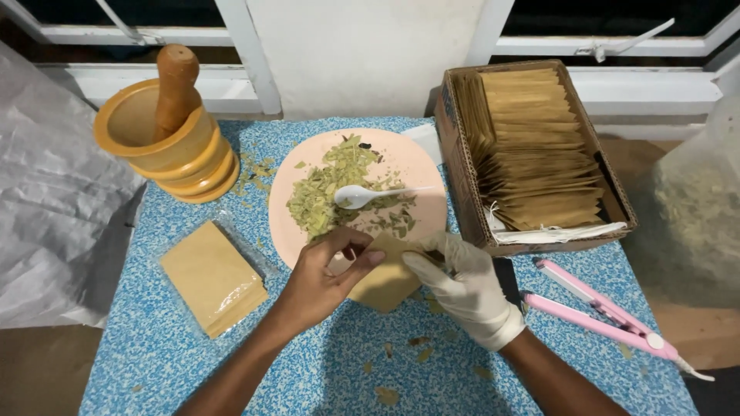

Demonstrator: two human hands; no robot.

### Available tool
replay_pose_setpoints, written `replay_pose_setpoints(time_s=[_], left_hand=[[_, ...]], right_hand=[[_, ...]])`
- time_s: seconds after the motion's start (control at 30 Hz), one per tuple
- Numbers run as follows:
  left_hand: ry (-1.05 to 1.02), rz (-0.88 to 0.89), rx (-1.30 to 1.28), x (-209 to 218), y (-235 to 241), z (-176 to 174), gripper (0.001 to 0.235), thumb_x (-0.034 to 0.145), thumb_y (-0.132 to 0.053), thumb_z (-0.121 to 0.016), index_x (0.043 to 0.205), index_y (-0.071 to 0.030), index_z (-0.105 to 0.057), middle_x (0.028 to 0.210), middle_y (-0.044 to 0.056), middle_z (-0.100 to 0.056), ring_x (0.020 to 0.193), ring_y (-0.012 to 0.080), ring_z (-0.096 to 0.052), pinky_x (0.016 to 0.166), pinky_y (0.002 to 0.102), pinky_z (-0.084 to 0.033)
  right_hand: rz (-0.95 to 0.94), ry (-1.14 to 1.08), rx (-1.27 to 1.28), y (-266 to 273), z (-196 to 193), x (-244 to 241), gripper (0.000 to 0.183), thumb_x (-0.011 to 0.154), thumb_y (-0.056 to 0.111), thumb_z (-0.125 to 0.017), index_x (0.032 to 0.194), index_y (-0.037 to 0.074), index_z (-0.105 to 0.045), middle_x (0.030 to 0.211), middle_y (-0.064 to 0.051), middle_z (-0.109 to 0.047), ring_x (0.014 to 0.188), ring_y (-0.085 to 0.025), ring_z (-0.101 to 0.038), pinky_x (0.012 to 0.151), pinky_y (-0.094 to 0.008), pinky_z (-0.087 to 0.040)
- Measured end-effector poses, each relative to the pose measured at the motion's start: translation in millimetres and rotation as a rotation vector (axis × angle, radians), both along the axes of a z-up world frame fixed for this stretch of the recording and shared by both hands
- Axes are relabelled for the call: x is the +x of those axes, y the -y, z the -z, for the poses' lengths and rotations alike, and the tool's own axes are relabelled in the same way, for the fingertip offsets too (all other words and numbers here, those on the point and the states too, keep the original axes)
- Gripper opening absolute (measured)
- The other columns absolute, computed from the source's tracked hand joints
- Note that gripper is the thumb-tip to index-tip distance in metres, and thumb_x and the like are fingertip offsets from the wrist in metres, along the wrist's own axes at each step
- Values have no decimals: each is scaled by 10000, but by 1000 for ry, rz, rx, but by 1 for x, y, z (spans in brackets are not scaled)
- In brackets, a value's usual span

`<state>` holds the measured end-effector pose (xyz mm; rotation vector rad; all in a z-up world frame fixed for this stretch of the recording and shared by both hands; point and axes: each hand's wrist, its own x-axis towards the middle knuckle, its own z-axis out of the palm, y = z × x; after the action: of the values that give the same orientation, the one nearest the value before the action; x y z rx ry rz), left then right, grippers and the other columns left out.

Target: The person scoops dried green herbs from a plate into small white sachets using a plastic spoon. They fold the sachets closed and seal them with a pink handheld heat sealer. The sealed sachets are then placed into brown paper bags, which are subsequently arranged in a cardboard box.

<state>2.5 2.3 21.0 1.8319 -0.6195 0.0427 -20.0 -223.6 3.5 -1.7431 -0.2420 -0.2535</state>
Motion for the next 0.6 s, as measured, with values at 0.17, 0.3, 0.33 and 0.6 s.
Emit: replay_pose_setpoints(time_s=[0.17, 0.3, 0.33, 0.6], left_hand=[[-47, -27, -30, 0, 0, 7, 137, 1073, -178, -734, 1058, -42, -744, 847, 150, -741, 856, 249, -733, 856, 470, -635], [-99, -30, -69, 2, 0, 11, 173, 1074, -175, -733, 1105, -5, -747, 871, 182, -752, 860, 236, -687, 827, 490, -625], [-99, -26, -70, 1, -1, 10, 173, 1074, -175, -733, 1105, -5, -747, 871, 182, -752, 860, 236, -687, 827, 490, -625], [-119, -62, -59, 4, 1, 15, 234, 1016, -186, -810, 1143, 7, -773, 933, 210, -818, 954, 268, -763, 910, 532, -622]], right_hand=[[-2, -7, -14, 1, 9, -1, 169, 981, 106, -847, 831, 60, -783, 607, -35, -606, 633, -46, -499, 619, -248, -517], [-86, -298, 0, -9, -50, -7, 320, 1012, -48, -766, 724, -129, -651, 549, 4, -469, 689, -45, -334, 674, -166, -389], [-82, -297, 0, -6, -32, -5, 320, 1012, -48, -766, 724, -129, -651, 549, 4, -469, 689, -45, -334, 674, -166, -389], [53, -231, 148, -1, -32, -5, 155, 975, 61, -854, 893, -35, -764, 669, -100, -646, 689, -78, -507, 696, -246, -516]])
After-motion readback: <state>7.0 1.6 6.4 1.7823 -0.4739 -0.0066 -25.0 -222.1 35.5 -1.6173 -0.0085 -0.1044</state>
